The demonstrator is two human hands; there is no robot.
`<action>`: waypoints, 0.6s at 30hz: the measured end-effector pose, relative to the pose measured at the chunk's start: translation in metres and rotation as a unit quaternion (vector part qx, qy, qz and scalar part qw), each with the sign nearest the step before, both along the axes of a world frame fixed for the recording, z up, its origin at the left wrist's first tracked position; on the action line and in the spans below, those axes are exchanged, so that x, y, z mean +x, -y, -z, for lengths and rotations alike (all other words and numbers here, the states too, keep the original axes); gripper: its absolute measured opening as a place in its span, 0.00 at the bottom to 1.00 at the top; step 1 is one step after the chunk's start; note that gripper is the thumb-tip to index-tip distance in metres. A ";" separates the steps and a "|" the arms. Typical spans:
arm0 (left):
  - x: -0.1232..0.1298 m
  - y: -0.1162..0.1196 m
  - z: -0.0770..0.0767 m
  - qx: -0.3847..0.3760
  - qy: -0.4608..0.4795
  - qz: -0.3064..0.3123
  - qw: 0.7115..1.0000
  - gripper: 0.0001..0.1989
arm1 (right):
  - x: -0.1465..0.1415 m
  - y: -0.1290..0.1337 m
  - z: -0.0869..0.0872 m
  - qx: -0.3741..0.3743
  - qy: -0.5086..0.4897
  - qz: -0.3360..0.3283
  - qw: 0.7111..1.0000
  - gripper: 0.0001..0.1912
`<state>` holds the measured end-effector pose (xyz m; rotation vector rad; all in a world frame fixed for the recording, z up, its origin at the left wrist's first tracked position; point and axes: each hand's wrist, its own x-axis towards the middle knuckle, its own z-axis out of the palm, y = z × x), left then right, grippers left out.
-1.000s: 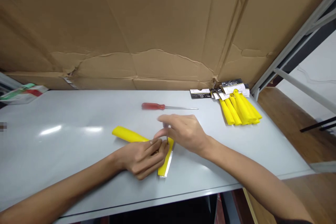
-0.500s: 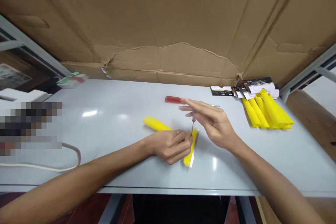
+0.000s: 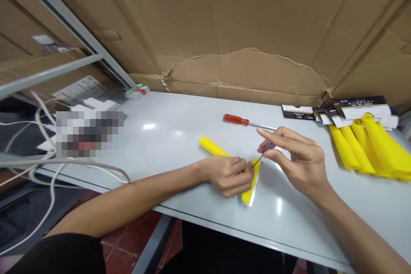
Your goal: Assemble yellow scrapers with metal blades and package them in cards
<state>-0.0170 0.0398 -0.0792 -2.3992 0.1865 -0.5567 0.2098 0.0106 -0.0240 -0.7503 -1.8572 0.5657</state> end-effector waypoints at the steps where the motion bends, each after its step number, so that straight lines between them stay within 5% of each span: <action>1: -0.001 0.000 0.000 -0.002 -0.015 -0.008 1.000 0.11 | 0.001 -0.001 0.001 -0.012 0.002 -0.009 1.000 0.21; 5: -0.003 0.001 -0.002 0.000 -0.045 -0.018 0.999 0.12 | 0.004 -0.005 0.004 -0.093 0.028 -0.041 0.994 0.21; 10: 0.000 0.001 -0.002 -0.019 0.042 0.019 0.999 0.11 | -0.004 -0.005 0.002 0.017 0.014 -0.020 1.000 0.21; 15: 0.005 -0.001 -0.005 -0.035 0.075 0.006 0.997 0.13 | -0.010 -0.001 0.000 -0.044 0.033 -0.056 0.997 0.23; 18: 0.006 -0.001 -0.005 -0.021 0.077 0.008 0.997 0.11 | -0.008 -0.001 0.004 0.008 0.007 -0.023 1.000 0.22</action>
